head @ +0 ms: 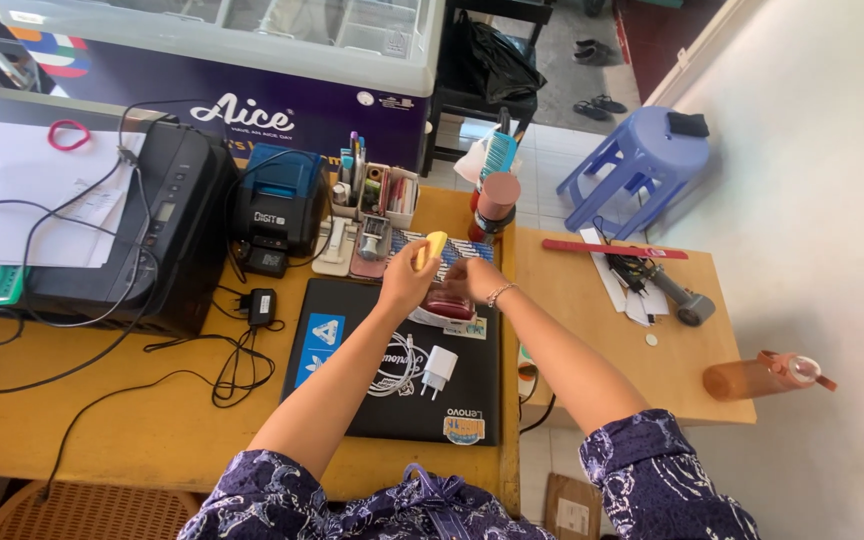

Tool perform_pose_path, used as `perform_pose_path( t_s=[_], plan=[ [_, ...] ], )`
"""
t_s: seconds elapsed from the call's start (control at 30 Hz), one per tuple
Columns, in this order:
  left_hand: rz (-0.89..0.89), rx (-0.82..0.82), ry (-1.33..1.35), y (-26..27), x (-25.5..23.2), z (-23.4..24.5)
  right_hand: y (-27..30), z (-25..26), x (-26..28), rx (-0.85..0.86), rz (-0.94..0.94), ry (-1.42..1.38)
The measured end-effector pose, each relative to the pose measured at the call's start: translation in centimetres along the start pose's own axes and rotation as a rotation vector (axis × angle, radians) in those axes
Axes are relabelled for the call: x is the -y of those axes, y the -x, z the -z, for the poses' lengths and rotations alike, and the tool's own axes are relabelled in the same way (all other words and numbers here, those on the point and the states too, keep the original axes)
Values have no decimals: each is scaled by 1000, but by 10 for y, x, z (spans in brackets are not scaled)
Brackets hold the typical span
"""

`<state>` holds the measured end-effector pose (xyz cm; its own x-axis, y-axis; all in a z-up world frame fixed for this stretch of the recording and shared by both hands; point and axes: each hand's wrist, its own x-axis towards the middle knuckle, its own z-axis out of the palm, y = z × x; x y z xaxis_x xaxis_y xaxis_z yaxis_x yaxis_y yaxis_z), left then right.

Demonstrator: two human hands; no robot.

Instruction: Organize and arrange various small business items and office supplies on a desk.

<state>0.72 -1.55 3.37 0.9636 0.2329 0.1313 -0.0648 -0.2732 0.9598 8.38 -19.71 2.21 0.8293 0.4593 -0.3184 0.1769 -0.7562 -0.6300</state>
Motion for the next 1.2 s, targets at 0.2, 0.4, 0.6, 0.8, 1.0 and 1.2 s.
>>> perform_pose_path(
  t_s=[0.2,0.4,0.6,0.8,1.0,1.2],
  plan=[
    [-87,51,-141,-3,-14,-3,15,17,-14,-175,121,-186],
    [72,294,-222,-4,-35,0,40,30,14,-296,337,-353],
    [-148,126,-463,7,-25,-2,59,35,39,-290,34,-163],
    [-277,-23,-639,29,10,1,43,13,-3,-279,258,42],
    [-66,119,-626,35,0,2,52,14,11,-238,146,-40],
    [68,245,-698,37,12,0,56,18,19,-268,222,-50]
  ],
)
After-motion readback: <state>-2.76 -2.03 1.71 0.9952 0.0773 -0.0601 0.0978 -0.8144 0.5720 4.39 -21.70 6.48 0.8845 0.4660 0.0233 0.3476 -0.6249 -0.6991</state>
